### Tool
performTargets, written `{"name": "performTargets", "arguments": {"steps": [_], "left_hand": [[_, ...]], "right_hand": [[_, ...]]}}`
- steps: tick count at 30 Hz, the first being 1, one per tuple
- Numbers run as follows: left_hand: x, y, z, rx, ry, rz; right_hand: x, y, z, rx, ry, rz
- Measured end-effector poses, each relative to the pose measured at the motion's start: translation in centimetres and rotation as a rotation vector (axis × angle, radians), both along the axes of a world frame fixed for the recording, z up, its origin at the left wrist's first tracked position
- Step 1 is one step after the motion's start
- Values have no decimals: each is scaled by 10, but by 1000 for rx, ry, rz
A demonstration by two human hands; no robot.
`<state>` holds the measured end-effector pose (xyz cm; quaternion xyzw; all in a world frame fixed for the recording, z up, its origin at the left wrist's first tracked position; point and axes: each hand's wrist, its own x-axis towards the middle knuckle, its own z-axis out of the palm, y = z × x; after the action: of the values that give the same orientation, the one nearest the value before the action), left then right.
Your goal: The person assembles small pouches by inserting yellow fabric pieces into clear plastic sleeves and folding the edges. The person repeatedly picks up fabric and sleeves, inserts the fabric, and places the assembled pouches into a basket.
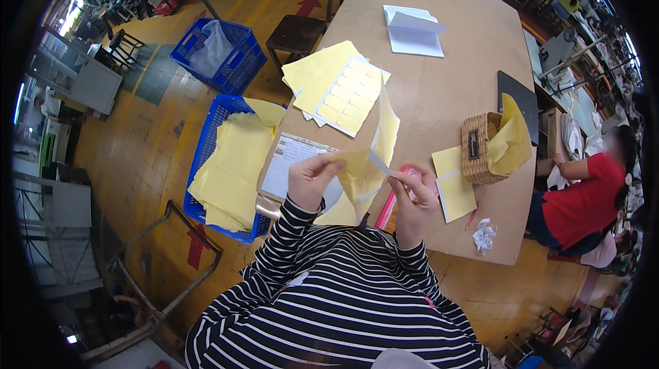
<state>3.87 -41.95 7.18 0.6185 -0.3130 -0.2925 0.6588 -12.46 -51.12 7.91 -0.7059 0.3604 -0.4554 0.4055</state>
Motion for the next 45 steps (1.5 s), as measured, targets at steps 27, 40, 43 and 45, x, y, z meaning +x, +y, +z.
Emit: {"name": "performTargets", "arguments": {"steps": [27, 40, 43, 45], "left_hand": [[103, 42, -13, -62, -137, 542], [104, 44, -10, -134, 190, 576], [104, 42, -7, -110, 174, 581], [106, 39, -5, -125, 152, 583]], "right_hand": [[-63, -46, -9, 388, -430, -182], [-88, -67, -21, 442, -504, -251], [-95, -71, -23, 521, -571, -271], [-98, -73, -22, 551, -617, -272]]}}
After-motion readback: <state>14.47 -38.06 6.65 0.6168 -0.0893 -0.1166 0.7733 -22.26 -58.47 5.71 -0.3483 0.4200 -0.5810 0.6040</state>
